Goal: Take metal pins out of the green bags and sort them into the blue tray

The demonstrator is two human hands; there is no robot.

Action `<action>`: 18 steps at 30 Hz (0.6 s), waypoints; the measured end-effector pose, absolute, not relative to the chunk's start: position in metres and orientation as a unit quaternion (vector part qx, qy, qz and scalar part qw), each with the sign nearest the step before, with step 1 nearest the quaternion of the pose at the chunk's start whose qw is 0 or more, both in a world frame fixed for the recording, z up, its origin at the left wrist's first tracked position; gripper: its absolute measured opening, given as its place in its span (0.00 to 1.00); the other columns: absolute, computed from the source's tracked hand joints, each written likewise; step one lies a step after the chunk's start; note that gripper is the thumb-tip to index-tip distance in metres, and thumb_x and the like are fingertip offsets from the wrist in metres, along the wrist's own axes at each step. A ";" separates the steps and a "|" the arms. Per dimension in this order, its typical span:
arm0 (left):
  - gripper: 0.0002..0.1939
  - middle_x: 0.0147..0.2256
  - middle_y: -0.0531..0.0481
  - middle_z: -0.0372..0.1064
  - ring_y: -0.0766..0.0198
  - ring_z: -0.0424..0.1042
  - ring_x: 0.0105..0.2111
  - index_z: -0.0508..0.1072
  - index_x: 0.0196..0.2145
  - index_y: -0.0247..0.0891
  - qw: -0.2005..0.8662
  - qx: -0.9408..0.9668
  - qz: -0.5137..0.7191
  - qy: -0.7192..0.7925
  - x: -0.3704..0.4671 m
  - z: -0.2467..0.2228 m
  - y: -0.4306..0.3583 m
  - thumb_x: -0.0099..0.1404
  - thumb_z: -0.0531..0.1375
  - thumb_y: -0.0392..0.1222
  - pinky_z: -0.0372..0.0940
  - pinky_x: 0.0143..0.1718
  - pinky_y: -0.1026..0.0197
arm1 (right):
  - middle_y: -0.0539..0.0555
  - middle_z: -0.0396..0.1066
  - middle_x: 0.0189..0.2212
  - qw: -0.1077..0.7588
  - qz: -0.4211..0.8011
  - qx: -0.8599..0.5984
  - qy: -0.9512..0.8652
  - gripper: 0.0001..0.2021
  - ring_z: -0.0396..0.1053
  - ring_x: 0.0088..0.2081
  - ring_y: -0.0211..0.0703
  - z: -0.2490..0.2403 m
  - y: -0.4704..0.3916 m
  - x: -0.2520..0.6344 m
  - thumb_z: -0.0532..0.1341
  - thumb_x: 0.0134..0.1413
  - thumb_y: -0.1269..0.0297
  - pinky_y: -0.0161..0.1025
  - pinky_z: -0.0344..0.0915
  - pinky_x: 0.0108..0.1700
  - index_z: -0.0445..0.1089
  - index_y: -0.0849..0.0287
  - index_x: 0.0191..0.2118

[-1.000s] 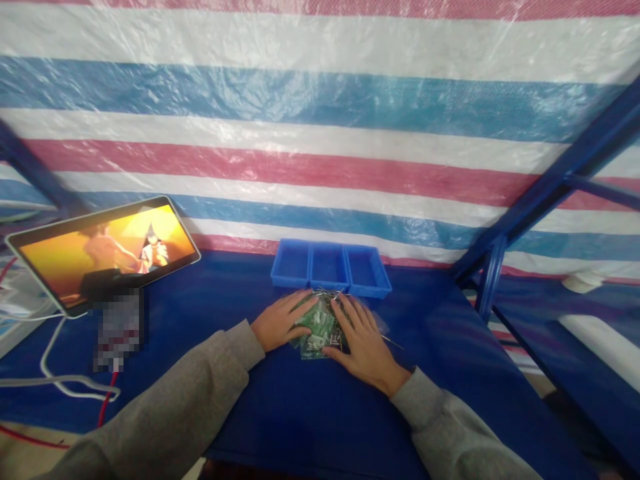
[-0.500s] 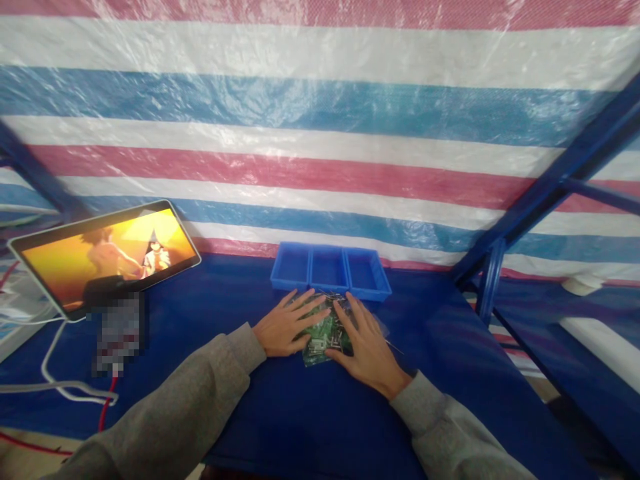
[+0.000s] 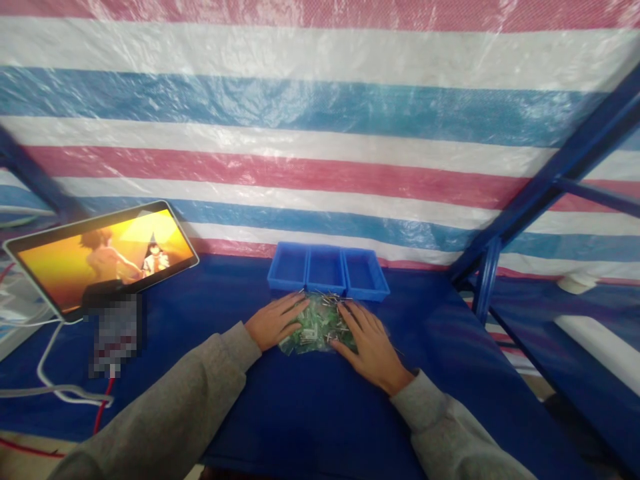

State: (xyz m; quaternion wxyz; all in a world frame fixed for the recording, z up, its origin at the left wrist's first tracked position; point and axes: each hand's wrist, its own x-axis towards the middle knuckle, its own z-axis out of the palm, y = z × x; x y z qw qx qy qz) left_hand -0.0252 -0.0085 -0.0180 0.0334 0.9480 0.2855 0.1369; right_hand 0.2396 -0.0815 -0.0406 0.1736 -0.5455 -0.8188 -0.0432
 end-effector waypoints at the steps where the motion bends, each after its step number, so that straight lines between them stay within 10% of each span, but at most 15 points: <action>1: 0.28 0.61 0.42 0.50 0.58 0.49 0.62 0.50 0.62 0.38 0.034 0.947 0.143 0.285 -0.026 -0.019 -0.008 0.68 0.47 0.51 0.52 0.60 0.53 | 0.58 0.50 0.62 0.180 -0.043 -0.541 -0.821 0.35 0.50 0.61 0.54 -0.040 -0.082 0.242 0.50 0.58 0.45 0.51 0.54 0.58 0.41 0.55 0.66; 9: 0.28 0.64 0.45 0.43 0.51 0.42 0.64 0.49 0.63 0.45 -0.001 0.941 0.151 0.302 -0.032 -0.010 -0.014 0.67 0.47 0.52 0.38 0.62 0.40 | 0.57 0.38 0.66 0.156 -0.045 -0.531 -0.832 0.39 0.39 0.65 0.59 -0.037 -0.088 0.258 0.52 0.54 0.42 0.59 0.47 0.60 0.37 0.53 0.66; 18: 0.46 0.65 0.44 0.39 0.41 0.41 0.63 0.43 0.63 0.49 0.064 0.949 0.108 0.291 -0.032 -0.013 -0.014 0.53 0.51 0.71 0.46 0.58 0.36 | 0.56 0.36 0.66 0.122 -0.052 -0.561 -0.817 0.39 0.39 0.64 0.60 -0.042 -0.090 0.240 0.50 0.54 0.40 0.60 0.49 0.58 0.36 0.50 0.66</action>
